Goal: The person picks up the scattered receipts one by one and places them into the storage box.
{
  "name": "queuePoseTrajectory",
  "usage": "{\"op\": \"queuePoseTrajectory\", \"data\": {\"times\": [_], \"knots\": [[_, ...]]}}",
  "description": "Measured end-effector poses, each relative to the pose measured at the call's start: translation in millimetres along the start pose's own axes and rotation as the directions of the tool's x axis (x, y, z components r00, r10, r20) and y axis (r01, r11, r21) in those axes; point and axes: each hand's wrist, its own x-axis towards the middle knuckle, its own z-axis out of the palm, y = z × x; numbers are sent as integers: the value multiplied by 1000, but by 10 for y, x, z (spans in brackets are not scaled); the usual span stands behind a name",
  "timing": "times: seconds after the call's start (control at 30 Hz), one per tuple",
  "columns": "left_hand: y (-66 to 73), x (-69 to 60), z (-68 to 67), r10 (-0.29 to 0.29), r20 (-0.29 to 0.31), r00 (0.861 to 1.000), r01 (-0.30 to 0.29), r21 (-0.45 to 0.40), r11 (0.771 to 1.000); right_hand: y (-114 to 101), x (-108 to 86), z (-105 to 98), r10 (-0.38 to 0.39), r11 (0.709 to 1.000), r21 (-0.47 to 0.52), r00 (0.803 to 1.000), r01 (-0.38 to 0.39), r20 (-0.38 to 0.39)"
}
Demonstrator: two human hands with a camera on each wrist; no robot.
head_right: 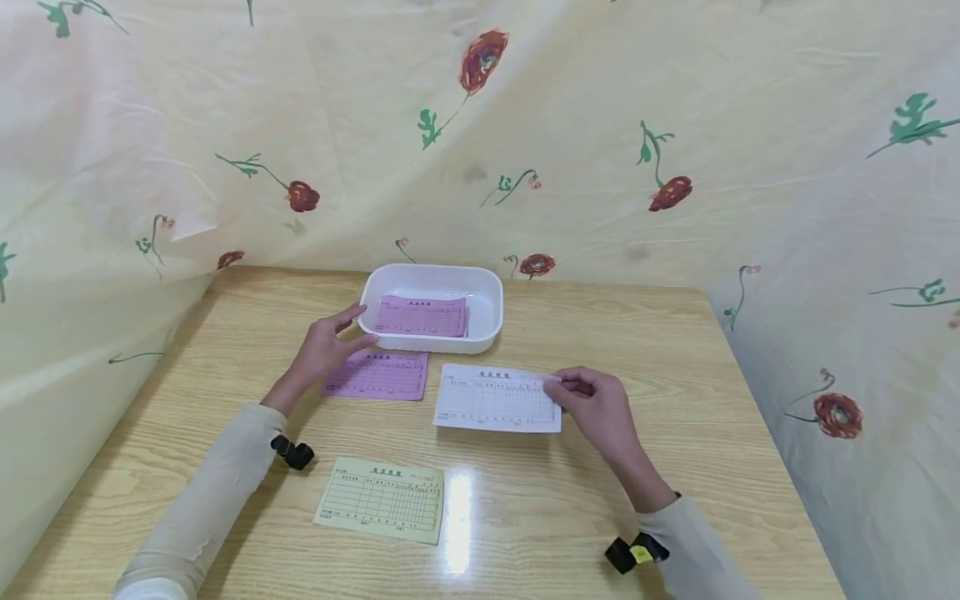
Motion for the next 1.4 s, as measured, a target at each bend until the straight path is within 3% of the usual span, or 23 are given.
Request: {"op": "queuePoseTrajectory", "data": {"times": [0.47, 1.07, 1.4], "knots": [[8, -8, -8, -9, 10, 1000, 9, -1, 1000, -349, 368, 30, 54, 992, 113, 999, -52, -7], [18, -13, -14, -25, 9, 1000, 25, 13, 1000, -737, 1048, 103, -24, 966, 255, 998, 38, -56], [-34, 18, 1, -5, 6, 1000, 5, -2, 1000, -790, 1457, 280, -18, 958, 284, 998, 32, -55]]}}
